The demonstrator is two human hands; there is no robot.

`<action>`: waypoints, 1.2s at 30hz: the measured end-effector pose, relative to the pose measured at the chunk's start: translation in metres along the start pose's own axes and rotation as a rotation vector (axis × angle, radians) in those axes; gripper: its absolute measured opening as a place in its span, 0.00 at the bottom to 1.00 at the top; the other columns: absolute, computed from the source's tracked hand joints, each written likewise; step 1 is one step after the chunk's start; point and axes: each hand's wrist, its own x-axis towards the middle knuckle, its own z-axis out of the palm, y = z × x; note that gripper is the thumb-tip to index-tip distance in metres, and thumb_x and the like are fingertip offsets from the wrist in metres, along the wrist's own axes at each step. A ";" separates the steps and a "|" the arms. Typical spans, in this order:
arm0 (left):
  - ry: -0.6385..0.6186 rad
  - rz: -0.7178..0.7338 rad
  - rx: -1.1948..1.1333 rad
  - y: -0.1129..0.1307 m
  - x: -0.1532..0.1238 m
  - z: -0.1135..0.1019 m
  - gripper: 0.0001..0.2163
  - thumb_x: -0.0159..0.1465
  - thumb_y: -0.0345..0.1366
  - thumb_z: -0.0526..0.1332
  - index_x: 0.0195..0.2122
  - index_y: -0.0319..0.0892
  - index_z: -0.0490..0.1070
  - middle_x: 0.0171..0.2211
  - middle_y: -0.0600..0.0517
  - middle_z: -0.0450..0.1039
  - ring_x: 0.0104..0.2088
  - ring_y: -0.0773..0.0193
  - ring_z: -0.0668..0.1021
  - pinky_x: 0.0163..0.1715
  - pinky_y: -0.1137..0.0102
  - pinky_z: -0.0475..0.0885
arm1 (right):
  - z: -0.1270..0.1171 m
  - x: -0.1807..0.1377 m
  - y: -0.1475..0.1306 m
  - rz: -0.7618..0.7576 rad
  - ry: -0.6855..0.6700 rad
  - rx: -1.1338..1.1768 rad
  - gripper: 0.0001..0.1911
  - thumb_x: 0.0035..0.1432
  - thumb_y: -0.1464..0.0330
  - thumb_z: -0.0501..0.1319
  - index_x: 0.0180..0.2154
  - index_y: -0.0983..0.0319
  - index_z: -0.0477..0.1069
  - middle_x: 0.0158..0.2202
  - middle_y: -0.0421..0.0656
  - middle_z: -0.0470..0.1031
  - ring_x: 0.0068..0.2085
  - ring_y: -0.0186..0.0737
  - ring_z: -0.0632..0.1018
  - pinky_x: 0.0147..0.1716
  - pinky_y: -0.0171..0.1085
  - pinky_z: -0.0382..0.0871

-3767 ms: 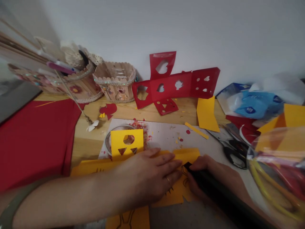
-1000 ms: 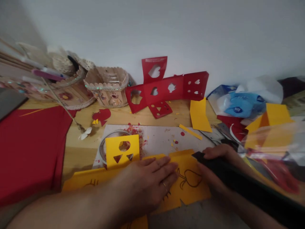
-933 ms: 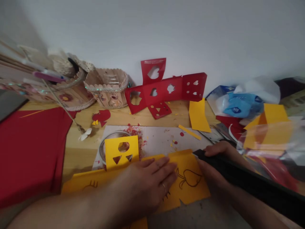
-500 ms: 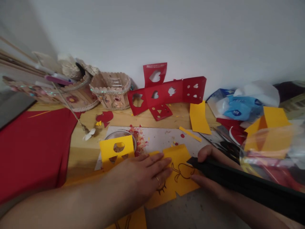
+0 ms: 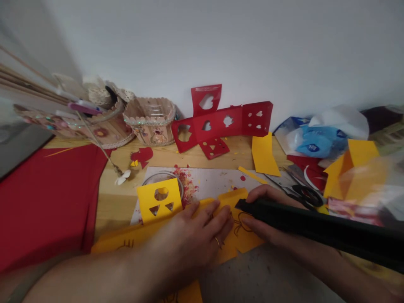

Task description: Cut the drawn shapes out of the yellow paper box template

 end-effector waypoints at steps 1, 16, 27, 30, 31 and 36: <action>0.006 -0.004 0.002 0.001 0.000 0.001 0.17 0.71 0.36 0.47 0.58 0.40 0.65 0.58 0.50 0.67 0.53 0.55 0.72 0.45 0.60 0.69 | 0.003 0.000 0.000 -0.011 0.018 -0.004 0.06 0.51 0.69 0.62 0.32 0.57 0.66 0.26 0.35 0.74 0.25 0.33 0.75 0.24 0.30 0.71; -0.054 -0.031 -0.013 0.001 0.000 0.001 0.17 0.71 0.37 0.49 0.60 0.44 0.63 0.60 0.53 0.64 0.56 0.57 0.70 0.48 0.63 0.68 | 0.021 -0.012 0.023 -0.125 0.026 -0.197 0.09 0.48 0.71 0.59 0.32 0.55 0.60 0.16 0.30 0.71 0.14 0.31 0.70 0.14 0.29 0.62; -0.061 -0.025 -0.027 0.001 0.000 0.003 0.18 0.71 0.36 0.47 0.60 0.43 0.62 0.61 0.54 0.63 0.56 0.58 0.70 0.46 0.65 0.69 | 0.031 -0.016 0.013 -0.056 0.128 -0.267 0.05 0.50 0.70 0.54 0.31 0.55 0.59 0.15 0.31 0.68 0.13 0.32 0.67 0.15 0.32 0.59; -0.070 -0.031 -0.027 0.001 0.000 0.004 0.18 0.71 0.37 0.48 0.61 0.43 0.61 0.62 0.53 0.62 0.57 0.58 0.70 0.46 0.65 0.68 | 0.030 -0.017 0.018 -0.085 0.126 -0.330 0.06 0.49 0.69 0.56 0.31 0.55 0.60 0.15 0.31 0.67 0.13 0.33 0.66 0.14 0.33 0.58; -0.071 -0.037 -0.023 0.001 0.000 0.004 0.18 0.71 0.37 0.48 0.61 0.44 0.61 0.62 0.53 0.61 0.57 0.58 0.69 0.47 0.65 0.68 | 0.030 -0.018 0.020 -0.095 0.126 -0.354 0.06 0.49 0.69 0.57 0.31 0.54 0.61 0.15 0.31 0.67 0.13 0.33 0.66 0.14 0.34 0.58; -0.090 -0.026 -0.040 0.000 -0.001 0.000 0.18 0.71 0.35 0.46 0.60 0.42 0.62 0.62 0.53 0.61 0.57 0.59 0.69 0.47 0.67 0.68 | 0.032 -0.022 0.023 -0.144 0.103 -0.386 0.05 0.50 0.69 0.56 0.30 0.54 0.60 0.19 0.33 0.70 0.17 0.35 0.71 0.17 0.34 0.60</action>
